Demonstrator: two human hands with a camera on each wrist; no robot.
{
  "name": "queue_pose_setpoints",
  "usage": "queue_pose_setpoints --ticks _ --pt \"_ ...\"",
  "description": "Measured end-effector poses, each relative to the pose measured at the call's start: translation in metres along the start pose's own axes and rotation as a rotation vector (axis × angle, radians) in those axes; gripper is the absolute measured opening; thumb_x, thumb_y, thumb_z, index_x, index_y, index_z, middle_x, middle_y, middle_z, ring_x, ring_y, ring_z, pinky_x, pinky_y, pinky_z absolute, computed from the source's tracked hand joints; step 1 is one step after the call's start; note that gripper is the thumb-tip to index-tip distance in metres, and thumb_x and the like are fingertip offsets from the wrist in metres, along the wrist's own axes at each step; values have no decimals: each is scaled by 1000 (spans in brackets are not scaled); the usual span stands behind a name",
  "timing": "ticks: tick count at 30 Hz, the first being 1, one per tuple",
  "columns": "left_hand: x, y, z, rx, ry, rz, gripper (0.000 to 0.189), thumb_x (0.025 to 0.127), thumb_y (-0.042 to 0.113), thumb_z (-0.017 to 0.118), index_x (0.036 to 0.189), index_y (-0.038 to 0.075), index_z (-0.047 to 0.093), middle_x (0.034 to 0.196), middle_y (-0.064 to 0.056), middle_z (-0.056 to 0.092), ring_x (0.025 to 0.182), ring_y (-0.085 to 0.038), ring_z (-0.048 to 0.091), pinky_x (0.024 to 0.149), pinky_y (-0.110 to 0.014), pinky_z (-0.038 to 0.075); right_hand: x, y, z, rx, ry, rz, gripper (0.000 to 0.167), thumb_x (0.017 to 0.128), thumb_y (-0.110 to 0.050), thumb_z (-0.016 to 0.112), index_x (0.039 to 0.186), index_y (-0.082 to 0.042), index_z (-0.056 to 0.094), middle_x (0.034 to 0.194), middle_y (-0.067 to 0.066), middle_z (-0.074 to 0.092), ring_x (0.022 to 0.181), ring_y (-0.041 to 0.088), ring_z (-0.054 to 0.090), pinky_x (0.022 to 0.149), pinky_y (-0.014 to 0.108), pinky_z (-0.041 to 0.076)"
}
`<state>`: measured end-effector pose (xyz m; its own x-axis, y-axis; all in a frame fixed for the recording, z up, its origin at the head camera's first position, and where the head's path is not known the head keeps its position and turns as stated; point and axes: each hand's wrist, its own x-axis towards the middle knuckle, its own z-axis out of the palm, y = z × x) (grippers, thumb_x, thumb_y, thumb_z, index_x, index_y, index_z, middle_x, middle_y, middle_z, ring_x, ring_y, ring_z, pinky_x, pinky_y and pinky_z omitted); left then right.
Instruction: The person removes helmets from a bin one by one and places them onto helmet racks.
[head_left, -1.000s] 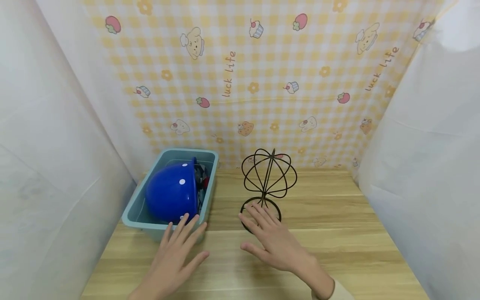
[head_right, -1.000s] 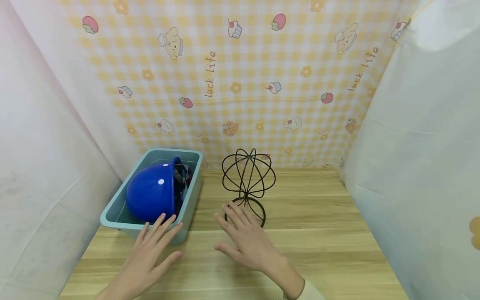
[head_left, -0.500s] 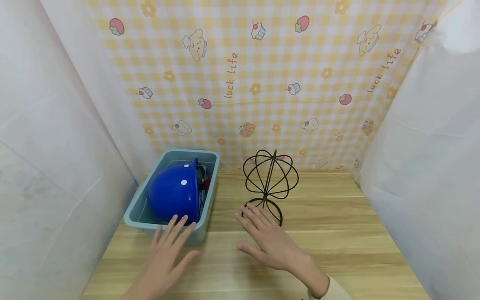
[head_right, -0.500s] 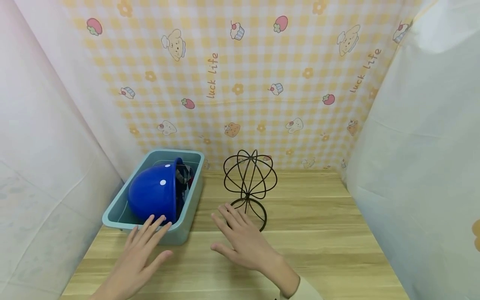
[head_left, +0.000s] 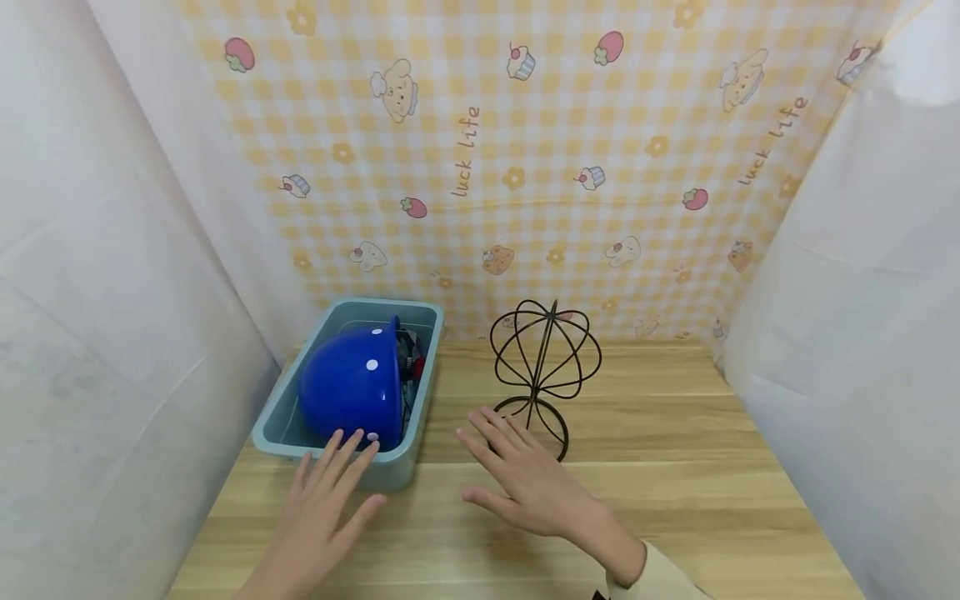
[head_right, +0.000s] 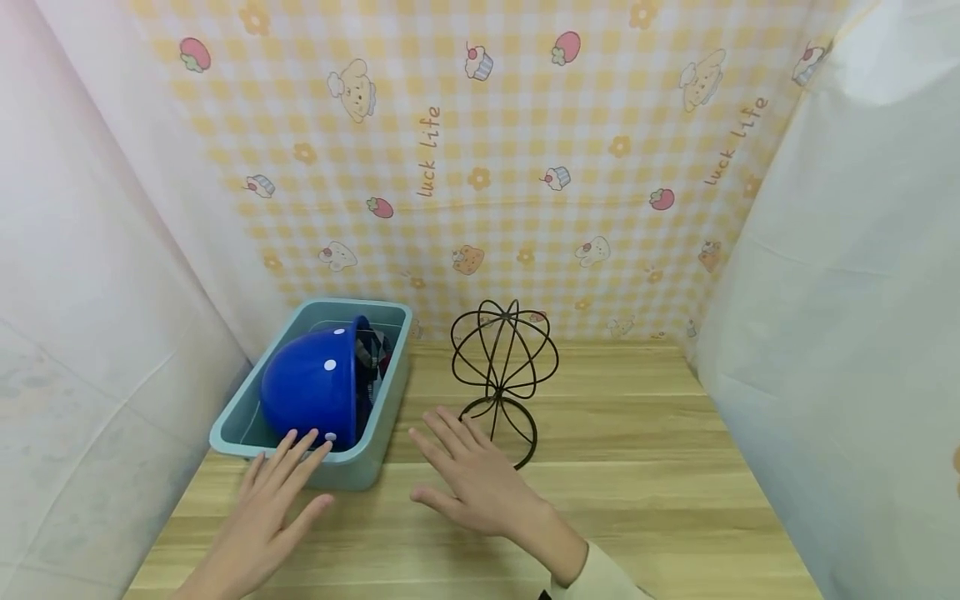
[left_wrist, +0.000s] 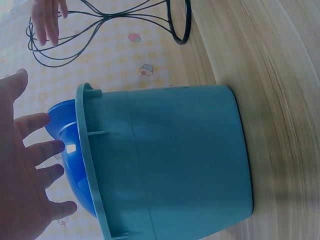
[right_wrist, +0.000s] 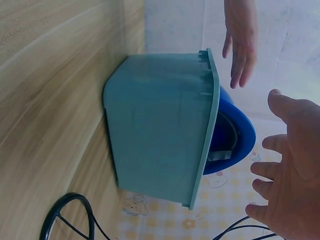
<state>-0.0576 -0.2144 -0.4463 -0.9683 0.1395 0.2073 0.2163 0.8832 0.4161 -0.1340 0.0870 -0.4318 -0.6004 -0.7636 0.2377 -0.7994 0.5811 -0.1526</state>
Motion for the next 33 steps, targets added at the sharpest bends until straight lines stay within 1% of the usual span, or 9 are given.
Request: queue_pose_setpoints --ticks 2,5,12,18,21,25,28,31,33 --pt "0 -2 -1 -2 1 -8 60 100 49 54 153 25 40 161 -12 35 151 -42 19 116 -73 9 3 -1 0 6 2 -7 71 103 -59 37 161 -25 14 169 3 14 157 22 11 123 49 22" --pt "1 -5 -4 4 14 -16 60 100 49 54 152 24 41 160 -14 37 151 -44 20 114 -74 11 7 -4 0 14 0 -13 71 103 -59 36 161 -26 14 169 2 12 157 21 8 124 48 21" --pt "-2 -15 -7 -11 52 -20 58 100 45 56 151 20 43 159 -17 37 150 -46 21 114 -75 8 18 -6 -1 -7 11 -50 70 103 -58 35 161 -23 16 169 3 12 157 23 7 124 49 19" --pt "-3 -20 -9 -7 49 -39 58 101 45 54 151 18 43 159 -18 37 149 -47 21 115 -75 4 27 -6 -1 0 -4 -52 70 103 -59 34 161 -24 17 169 2 11 157 21 6 124 49 19" --pt "-2 -24 -8 -12 56 -42 57 102 44 53 151 17 43 159 -20 36 149 -48 22 115 -74 4 32 -6 -1 16 -30 -43 70 103 -59 35 161 -25 16 169 0 9 157 19 4 125 49 17" --pt "2 -34 -11 10 127 -23 54 102 39 55 149 13 46 155 -23 40 145 -51 27 111 -77 13 38 -8 -3 29 -58 -33 70 103 -58 35 161 -26 14 169 -2 8 157 17 0 125 48 15" --pt "7 -42 -17 30 190 -23 52 101 34 57 147 10 48 153 -25 43 143 -53 30 109 -78 16 41 -8 -3 35 -70 -26 70 103 -60 33 161 -25 16 169 -2 9 157 16 0 126 47 14" --pt "9 -48 -22 35 197 -43 52 102 33 56 147 9 47 152 -26 42 143 -53 29 111 -77 11 45 -9 -4 35 -79 -23 70 103 -60 32 161 -23 18 169 -1 9 157 17 0 125 48 15" --pt "9 -51 -23 34 181 -56 53 103 34 54 148 8 46 153 -27 41 143 -52 28 112 -77 9 47 -9 -4 28 -84 -23 70 103 -60 32 161 -22 18 169 0 9 157 18 0 125 49 16"
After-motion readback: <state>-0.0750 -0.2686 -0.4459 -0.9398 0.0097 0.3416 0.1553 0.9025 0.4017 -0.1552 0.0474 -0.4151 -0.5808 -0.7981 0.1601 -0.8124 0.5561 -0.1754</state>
